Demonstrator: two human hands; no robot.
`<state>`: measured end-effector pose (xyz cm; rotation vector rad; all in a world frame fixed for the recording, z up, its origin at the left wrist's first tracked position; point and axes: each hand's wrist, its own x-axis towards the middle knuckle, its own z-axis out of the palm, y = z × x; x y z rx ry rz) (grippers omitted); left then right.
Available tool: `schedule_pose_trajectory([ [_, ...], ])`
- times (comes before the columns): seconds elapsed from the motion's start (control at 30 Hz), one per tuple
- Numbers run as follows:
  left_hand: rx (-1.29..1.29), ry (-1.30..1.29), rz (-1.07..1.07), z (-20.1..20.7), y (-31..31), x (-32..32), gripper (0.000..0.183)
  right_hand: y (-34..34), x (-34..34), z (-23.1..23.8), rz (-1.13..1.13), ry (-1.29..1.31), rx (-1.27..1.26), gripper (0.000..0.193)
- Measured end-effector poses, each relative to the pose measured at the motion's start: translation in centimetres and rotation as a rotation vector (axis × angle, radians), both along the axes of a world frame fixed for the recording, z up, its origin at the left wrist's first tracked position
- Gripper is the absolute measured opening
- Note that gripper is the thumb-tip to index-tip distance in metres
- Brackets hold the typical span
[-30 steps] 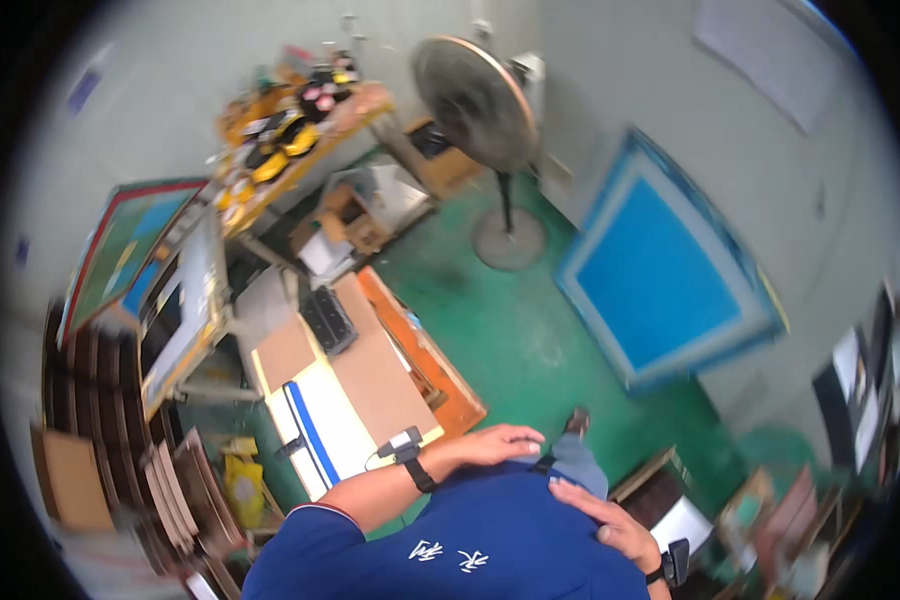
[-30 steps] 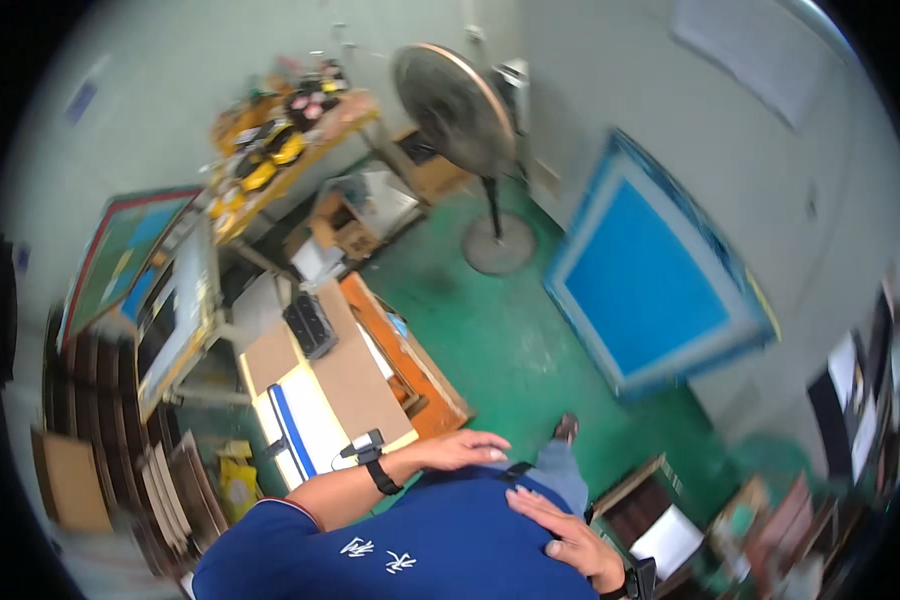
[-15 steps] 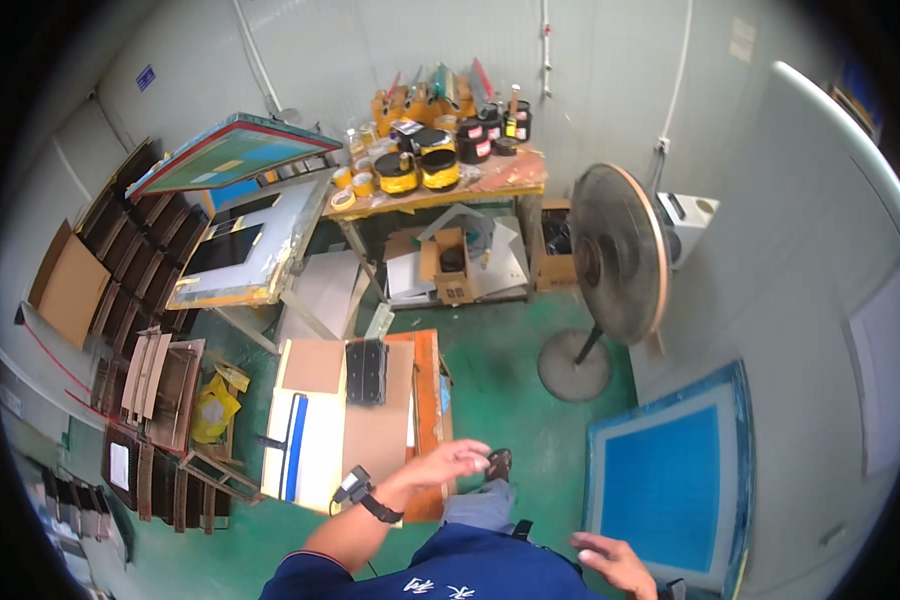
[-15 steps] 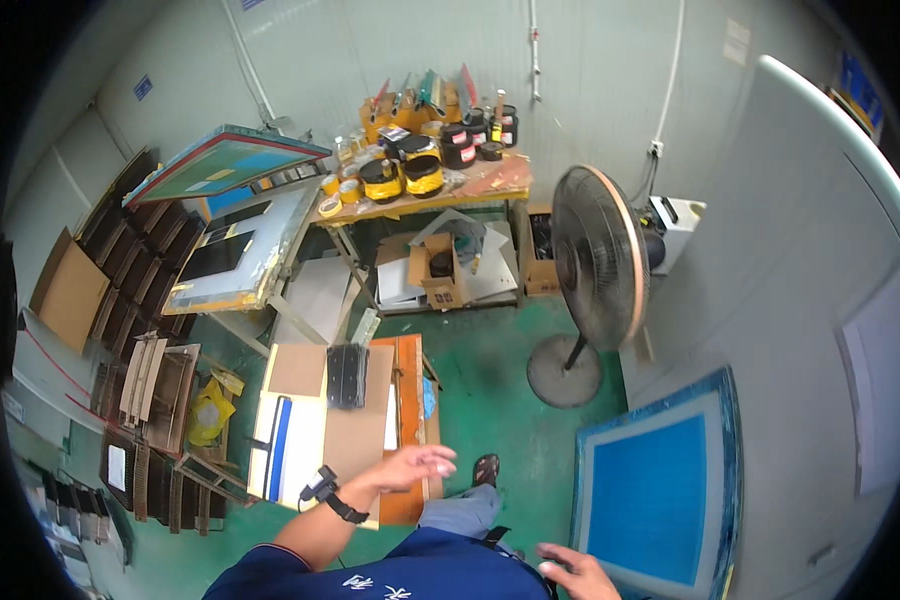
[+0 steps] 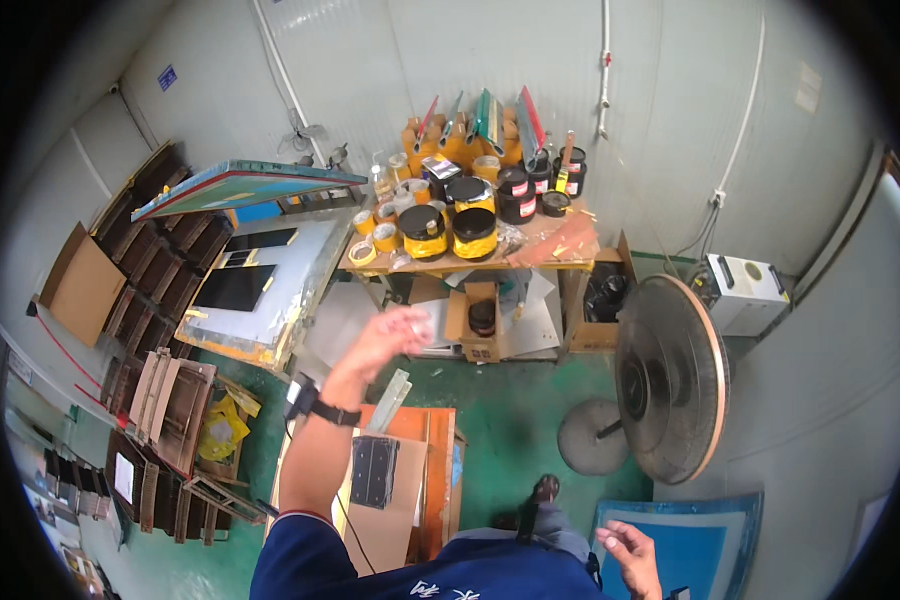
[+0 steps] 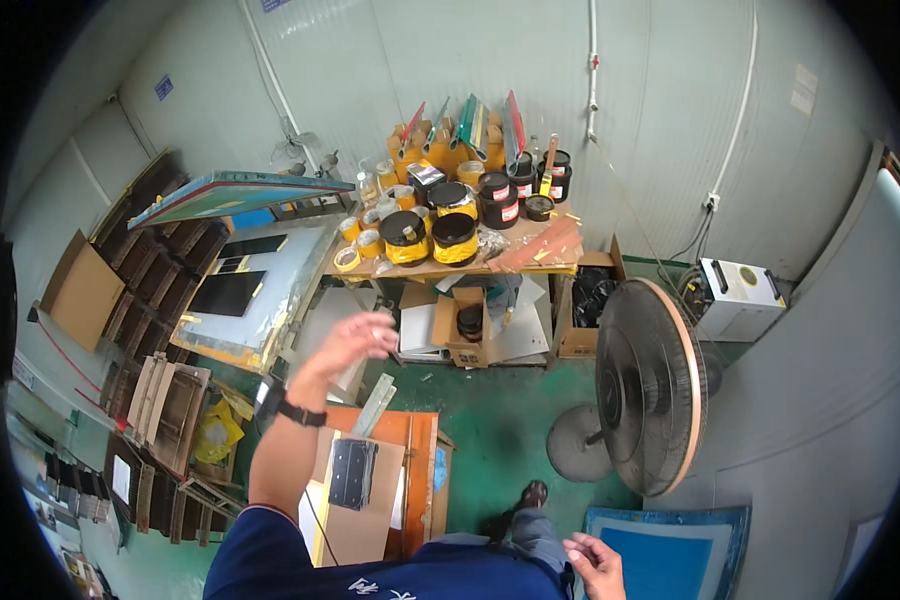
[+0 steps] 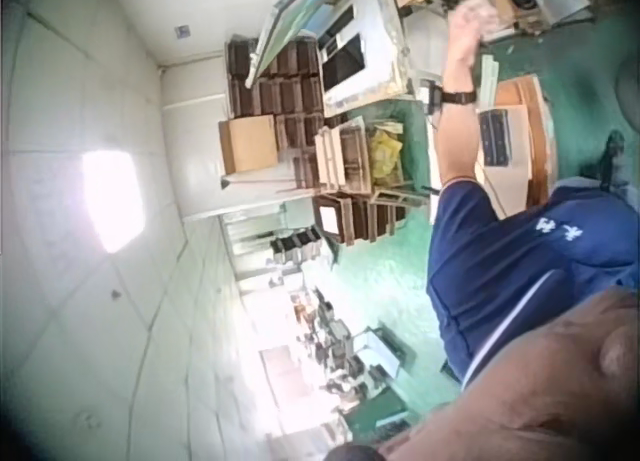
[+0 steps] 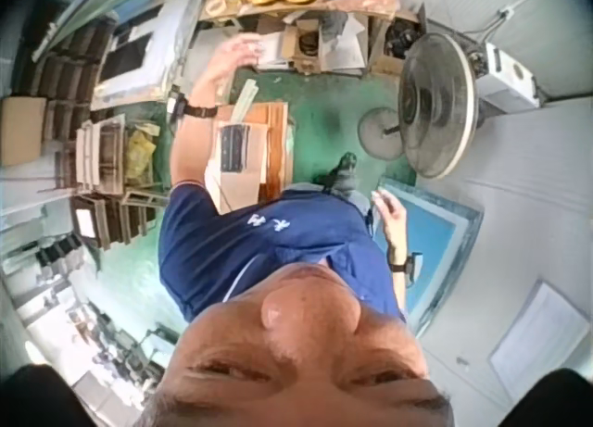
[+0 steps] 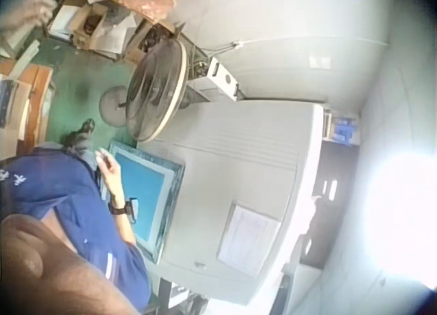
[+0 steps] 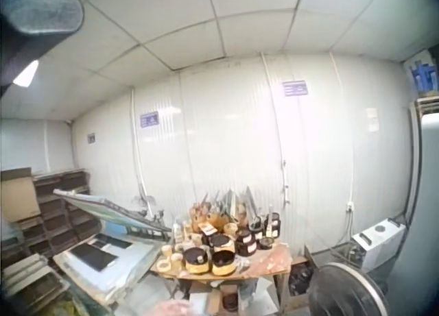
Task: The recorder is preparing a screen printing frame and applying yellow ink to print on a surface.
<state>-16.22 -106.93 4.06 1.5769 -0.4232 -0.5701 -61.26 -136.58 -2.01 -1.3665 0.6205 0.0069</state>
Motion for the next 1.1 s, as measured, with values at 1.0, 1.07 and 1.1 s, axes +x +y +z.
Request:
schedule_pose_trajectory([
  [1.0, 0.225, -0.334, 0.271, 2.9, -23.4, 57.1, 0.015, -10.3, 29.1, 15.0, -0.266, -0.377, -0.128, 0.080],
  [1.07, 0.314, -0.390, 0.200, 2.2, -24.9, 60.0, 0.015, -9.9, 32.4, 15.7, -0.266, -0.310, -0.132, 0.079],
  [1.1, 0.329, -0.402, 0.226, 1.8, -25.6, 61.2, 0.016, -9.8, 33.9, 15.8, -0.282, -0.306, -0.122, 0.079],
])
